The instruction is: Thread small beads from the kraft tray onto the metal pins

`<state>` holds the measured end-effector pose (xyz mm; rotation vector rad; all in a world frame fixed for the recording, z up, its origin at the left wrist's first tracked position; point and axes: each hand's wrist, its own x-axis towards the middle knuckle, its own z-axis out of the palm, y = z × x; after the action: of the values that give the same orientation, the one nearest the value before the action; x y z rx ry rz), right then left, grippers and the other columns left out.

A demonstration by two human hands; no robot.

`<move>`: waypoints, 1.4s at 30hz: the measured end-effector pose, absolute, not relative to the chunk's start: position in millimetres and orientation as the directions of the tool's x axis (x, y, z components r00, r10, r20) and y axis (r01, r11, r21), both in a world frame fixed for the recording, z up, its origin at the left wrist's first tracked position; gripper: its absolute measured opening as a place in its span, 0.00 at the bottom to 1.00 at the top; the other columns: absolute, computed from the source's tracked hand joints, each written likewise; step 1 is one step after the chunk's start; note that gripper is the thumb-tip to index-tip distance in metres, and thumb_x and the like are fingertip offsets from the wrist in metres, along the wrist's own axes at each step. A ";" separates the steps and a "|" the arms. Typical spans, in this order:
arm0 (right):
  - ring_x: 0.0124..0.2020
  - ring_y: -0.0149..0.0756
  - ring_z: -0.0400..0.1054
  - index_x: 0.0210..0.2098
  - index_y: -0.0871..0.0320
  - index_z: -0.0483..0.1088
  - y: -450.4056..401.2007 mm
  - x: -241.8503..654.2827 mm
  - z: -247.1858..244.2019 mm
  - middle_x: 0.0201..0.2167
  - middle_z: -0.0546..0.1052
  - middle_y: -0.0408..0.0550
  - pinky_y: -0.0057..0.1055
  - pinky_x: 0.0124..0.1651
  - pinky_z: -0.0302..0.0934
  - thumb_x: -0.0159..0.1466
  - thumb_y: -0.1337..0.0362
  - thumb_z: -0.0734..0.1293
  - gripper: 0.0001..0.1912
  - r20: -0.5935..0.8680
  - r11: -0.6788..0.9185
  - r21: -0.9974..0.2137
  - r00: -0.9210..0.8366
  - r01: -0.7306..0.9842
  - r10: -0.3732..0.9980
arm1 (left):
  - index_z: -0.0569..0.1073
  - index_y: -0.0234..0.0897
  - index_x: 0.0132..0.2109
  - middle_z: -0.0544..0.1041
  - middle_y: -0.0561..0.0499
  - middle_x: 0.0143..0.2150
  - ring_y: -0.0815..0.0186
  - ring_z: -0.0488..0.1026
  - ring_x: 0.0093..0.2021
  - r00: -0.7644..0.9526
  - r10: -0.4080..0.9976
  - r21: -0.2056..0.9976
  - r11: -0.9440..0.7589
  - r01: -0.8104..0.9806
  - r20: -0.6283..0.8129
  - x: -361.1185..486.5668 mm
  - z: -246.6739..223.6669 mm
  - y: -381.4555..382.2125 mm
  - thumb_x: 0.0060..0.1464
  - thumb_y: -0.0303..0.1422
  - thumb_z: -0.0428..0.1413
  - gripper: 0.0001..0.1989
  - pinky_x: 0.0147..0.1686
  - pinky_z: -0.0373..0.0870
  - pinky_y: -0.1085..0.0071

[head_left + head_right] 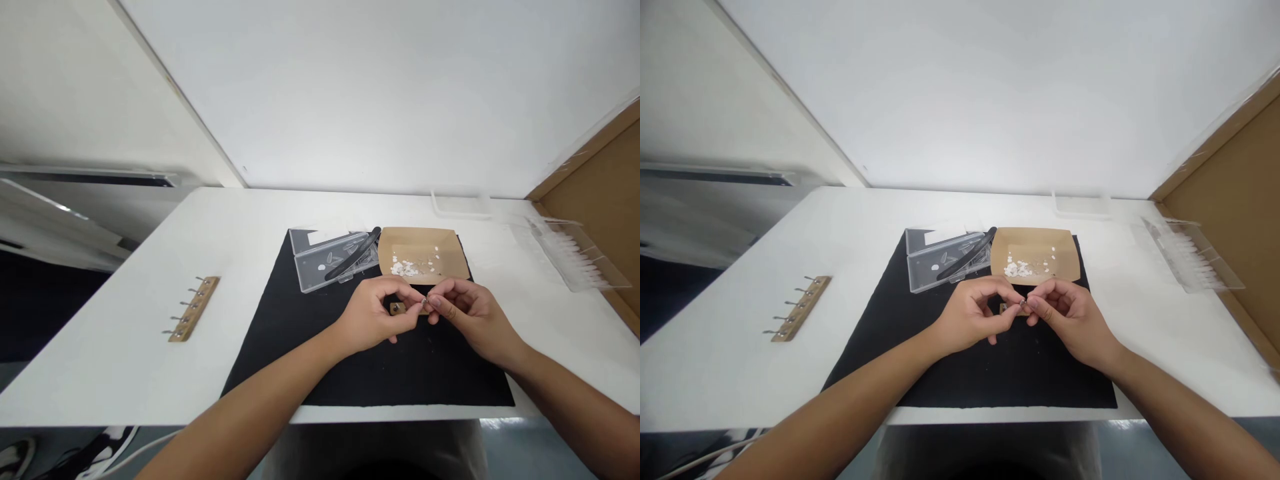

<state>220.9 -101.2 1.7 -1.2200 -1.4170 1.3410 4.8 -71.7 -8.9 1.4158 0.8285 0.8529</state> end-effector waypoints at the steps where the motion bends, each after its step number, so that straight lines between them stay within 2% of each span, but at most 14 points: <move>1: 0.31 0.34 0.77 0.38 0.56 0.77 -101.6 220.8 1.3 0.29 0.81 0.46 0.31 0.39 0.73 0.67 0.51 0.75 0.14 -0.051 -0.029 -0.993 -0.196 0.112 0.979 | 0.84 0.31 0.43 0.80 0.47 0.39 0.71 0.77 0.26 0.470 0.882 1.000 -0.021 -0.005 0.021 5.0 -8.9 -71.6 0.52 0.33 0.66 0.12 0.15 0.76 0.80; 7: 0.32 0.33 0.77 0.39 0.56 0.77 -102.8 220.3 -0.6 0.29 0.81 0.45 0.29 0.39 0.72 0.68 0.52 0.75 0.13 -0.030 -0.005 -0.991 -0.189 0.135 0.982 | 0.83 0.30 0.39 0.80 0.48 0.36 0.70 0.77 0.26 0.438 0.899 1.000 -0.018 -0.018 0.024 7.7 -8.3 -72.0 0.49 0.31 0.67 0.11 0.14 0.76 0.79; 13: 0.31 0.34 0.77 0.38 0.56 0.76 -103.6 217.8 3.4 0.29 0.82 0.46 0.31 0.39 0.73 0.67 0.51 0.75 0.14 -0.043 -0.017 -0.991 -0.191 0.133 0.981 | 0.82 0.29 0.36 0.81 0.46 0.37 0.69 0.77 0.26 0.447 0.894 0.998 0.045 -0.038 -0.023 7.9 -7.2 -72.5 0.49 0.32 0.68 0.10 0.14 0.76 0.78; 20: 0.32 0.35 0.77 0.37 0.56 0.76 -102.1 218.6 6.6 0.29 0.82 0.46 0.34 0.41 0.74 0.67 0.48 0.74 0.17 -0.106 -0.081 -0.990 -0.226 0.114 0.968 | 0.82 0.29 0.39 0.83 0.43 0.39 0.69 0.76 0.27 0.530 0.846 0.979 0.156 -0.129 -0.065 6.0 -12.9 -69.4 0.53 0.39 0.69 0.15 0.15 0.77 0.77; 28: 0.34 0.33 0.76 0.40 0.55 0.78 -102.5 225.5 -2.2 0.36 0.82 0.46 0.32 0.44 0.72 0.68 0.50 0.74 0.15 -0.168 -0.163 -0.986 -0.268 0.041 0.949 | 0.81 0.28 0.41 0.84 0.41 0.40 0.70 0.76 0.26 0.572 0.815 0.971 0.202 -0.130 -0.092 5.5 -12.2 -67.5 0.55 0.45 0.69 0.21 0.14 0.76 0.78; 33: 0.35 0.33 0.75 0.41 0.55 0.77 -102.1 226.7 -4.7 0.37 0.82 0.46 0.32 0.44 0.71 0.69 0.50 0.74 0.14 -0.178 -0.178 -0.984 -0.281 0.026 0.943 | 0.82 0.28 0.42 0.83 0.43 0.39 0.71 0.75 0.26 0.565 0.821 0.978 0.176 -0.108 -0.085 5.9 -10.8 -68.7 0.57 0.44 0.68 0.19 0.15 0.76 0.79; 42: 0.32 0.34 0.76 0.38 0.55 0.77 -99.9 221.1 6.2 0.33 0.82 0.46 0.34 0.42 0.72 0.66 0.45 0.74 0.19 -0.159 -0.137 -0.985 -0.257 0.102 0.953 | 0.82 0.29 0.42 0.80 0.45 0.37 0.71 0.73 0.26 0.539 0.841 0.997 0.070 -0.032 -0.042 4.5 -12.1 -69.9 0.59 0.45 0.66 0.19 0.16 0.76 0.79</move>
<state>221.1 -99.9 6.2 -1.2461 -1.3961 1.4818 4.5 -69.9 -12.1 1.3476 0.7770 0.7673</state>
